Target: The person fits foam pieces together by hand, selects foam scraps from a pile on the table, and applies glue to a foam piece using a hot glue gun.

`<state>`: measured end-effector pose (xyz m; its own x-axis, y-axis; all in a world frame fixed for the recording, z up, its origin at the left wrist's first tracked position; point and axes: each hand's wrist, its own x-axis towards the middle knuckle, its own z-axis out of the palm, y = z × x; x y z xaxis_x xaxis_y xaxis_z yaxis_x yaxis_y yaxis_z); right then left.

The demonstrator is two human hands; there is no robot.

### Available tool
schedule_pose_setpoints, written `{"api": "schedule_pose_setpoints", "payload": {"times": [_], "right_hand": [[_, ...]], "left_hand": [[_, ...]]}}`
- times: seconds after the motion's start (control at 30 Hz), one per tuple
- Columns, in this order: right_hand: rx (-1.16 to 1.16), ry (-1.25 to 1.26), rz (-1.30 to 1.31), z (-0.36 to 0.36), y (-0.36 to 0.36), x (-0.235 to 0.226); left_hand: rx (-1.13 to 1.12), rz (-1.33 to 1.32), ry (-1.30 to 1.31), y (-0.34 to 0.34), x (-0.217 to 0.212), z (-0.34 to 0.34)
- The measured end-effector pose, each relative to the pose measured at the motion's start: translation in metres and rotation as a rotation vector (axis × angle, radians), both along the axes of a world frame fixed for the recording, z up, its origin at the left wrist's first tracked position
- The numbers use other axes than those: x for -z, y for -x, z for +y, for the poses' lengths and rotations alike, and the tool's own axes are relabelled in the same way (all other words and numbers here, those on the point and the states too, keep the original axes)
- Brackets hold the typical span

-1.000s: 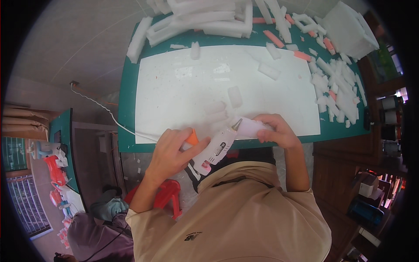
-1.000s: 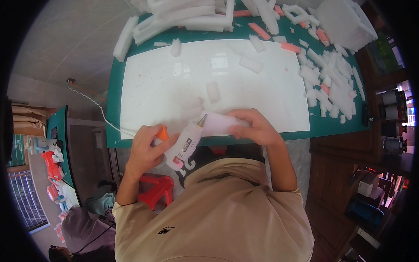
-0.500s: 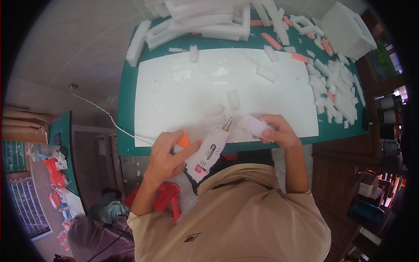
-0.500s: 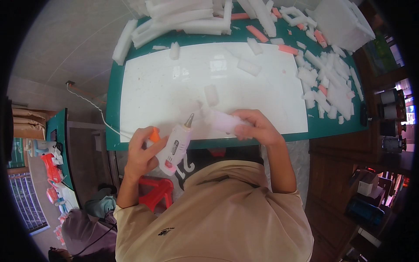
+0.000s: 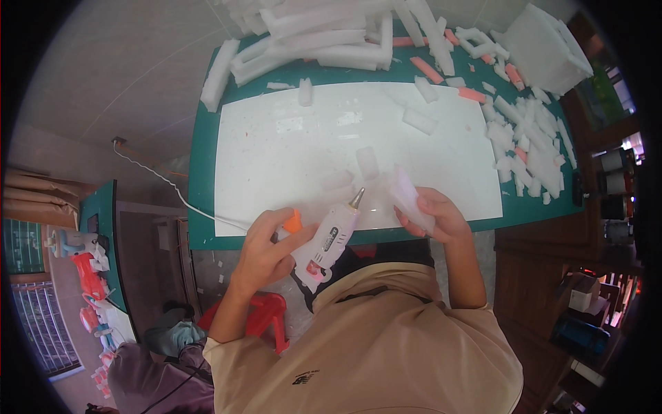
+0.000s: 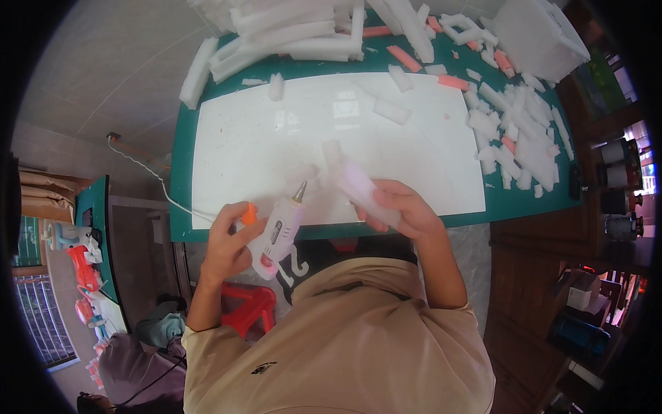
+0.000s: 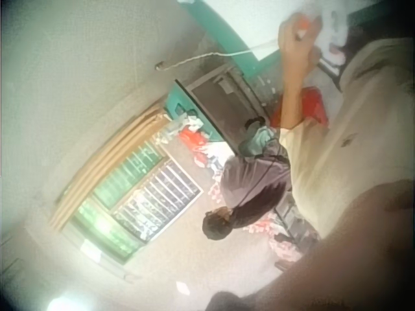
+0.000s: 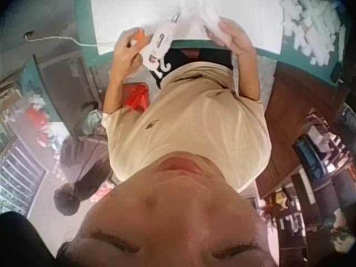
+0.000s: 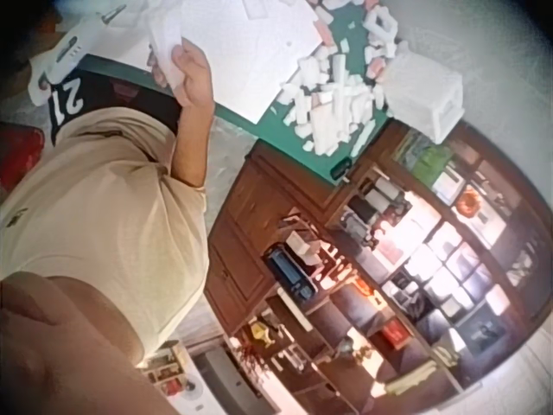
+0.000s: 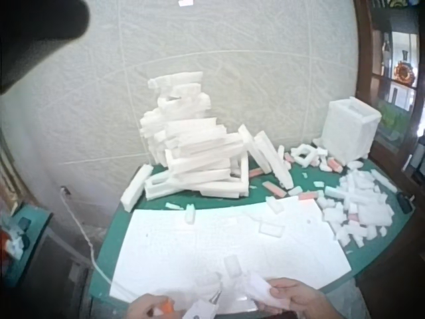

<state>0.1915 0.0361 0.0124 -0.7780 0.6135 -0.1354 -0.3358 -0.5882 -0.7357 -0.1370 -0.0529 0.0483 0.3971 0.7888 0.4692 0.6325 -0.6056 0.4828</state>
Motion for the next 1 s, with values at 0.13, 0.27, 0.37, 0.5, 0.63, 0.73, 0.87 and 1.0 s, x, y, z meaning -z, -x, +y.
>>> {"api": "schedule_pose_setpoints", "payload": {"times": [0.13, 0.27, 0.37, 0.5, 0.63, 0.73, 0.87, 1.0], "right_hand": [[0.046, 0.054, 0.053, -0.001, -0.001, 0.004], [0.239, -0.023, -0.013, -0.003, 0.007, -0.005], [0.368, 0.021, 0.004, -0.003, 0.011, -0.013], [0.519, 0.131, 0.148, -0.001, 0.007, -0.009], [0.560, 0.291, 0.255, 0.003, 0.005, 0.004], [0.651, 0.372, 0.261, 0.001, 0.013, 0.006], [0.650, 0.393, 0.427, -0.002, 0.023, 0.010], [0.772, 0.316, 0.366, -0.010, 0.049, -0.009]], "left_hand": [[0.013, -0.026, -0.035, -0.001, 0.003, 0.004], [-0.017, -0.036, 0.002, 0.000, 0.005, 0.002], [-0.037, -0.045, 0.022, 0.002, 0.006, -0.002], [-0.038, -0.038, -0.007, -0.002, 0.006, 0.002], [-0.024, -0.044, -0.019, -0.002, 0.009, 0.004], [-0.044, -0.003, -0.040, -0.003, 0.009, 0.003], [-0.093, 0.080, -0.065, -0.009, 0.006, 0.003], [-0.098, 0.083, -0.099, -0.017, 0.010, 0.008]]}}
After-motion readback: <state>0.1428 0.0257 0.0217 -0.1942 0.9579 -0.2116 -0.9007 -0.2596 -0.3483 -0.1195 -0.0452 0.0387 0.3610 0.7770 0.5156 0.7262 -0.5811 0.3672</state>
